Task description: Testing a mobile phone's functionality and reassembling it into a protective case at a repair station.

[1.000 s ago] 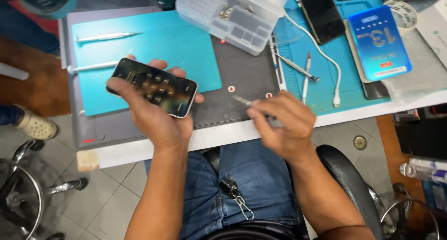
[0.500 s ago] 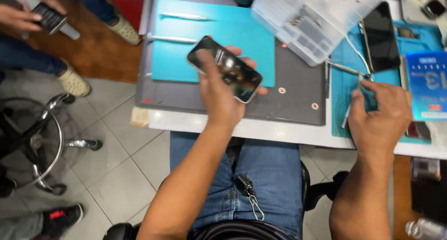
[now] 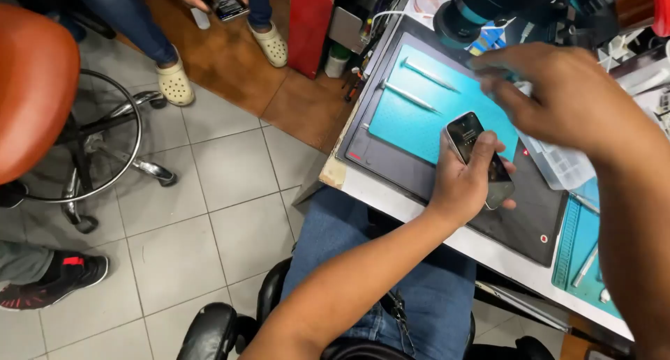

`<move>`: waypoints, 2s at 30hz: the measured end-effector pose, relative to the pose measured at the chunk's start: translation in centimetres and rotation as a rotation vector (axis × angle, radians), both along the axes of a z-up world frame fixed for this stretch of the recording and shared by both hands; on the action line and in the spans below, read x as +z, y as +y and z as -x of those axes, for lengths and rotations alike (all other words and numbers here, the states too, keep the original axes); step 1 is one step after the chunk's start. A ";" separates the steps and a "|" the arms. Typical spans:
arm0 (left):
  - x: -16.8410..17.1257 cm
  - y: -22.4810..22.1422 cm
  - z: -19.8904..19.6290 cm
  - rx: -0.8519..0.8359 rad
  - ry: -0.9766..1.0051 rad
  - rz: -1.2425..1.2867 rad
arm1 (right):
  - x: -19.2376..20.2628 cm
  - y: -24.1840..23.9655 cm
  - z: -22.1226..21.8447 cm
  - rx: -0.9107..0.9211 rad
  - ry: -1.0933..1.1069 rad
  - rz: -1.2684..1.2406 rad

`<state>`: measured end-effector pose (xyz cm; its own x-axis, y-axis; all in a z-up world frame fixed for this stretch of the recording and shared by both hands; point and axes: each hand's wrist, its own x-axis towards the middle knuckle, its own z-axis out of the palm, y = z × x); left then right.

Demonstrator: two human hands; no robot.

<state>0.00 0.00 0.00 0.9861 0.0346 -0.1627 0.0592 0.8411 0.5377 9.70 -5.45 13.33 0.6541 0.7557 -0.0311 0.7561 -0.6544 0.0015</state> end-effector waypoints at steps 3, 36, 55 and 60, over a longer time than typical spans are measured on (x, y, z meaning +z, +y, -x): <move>-0.3 0.0 0.4 -0.002 -0.033 -0.001 | 0.0 4.0 -2.4 -0.418 0.492 0.246; 1.2 0.8 1.8 -0.130 -0.138 -0.300 | -12.1 0.2 -8.7 -0.262 0.401 -0.294; -2.0 -1.5 1.8 0.189 -0.164 0.046 | -6.2 -8.3 -1.9 -0.076 0.316 -0.125; -2.3 -1.7 1.4 0.162 -0.137 0.120 | -4.3 -20.3 8.0 -0.372 0.076 -0.355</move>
<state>-1.43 -1.68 -2.32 0.9824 0.1823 -0.0403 -0.1479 0.8919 0.4274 1.73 -25.71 9.00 0.8864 0.4453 0.1269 0.4617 -0.8289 -0.3158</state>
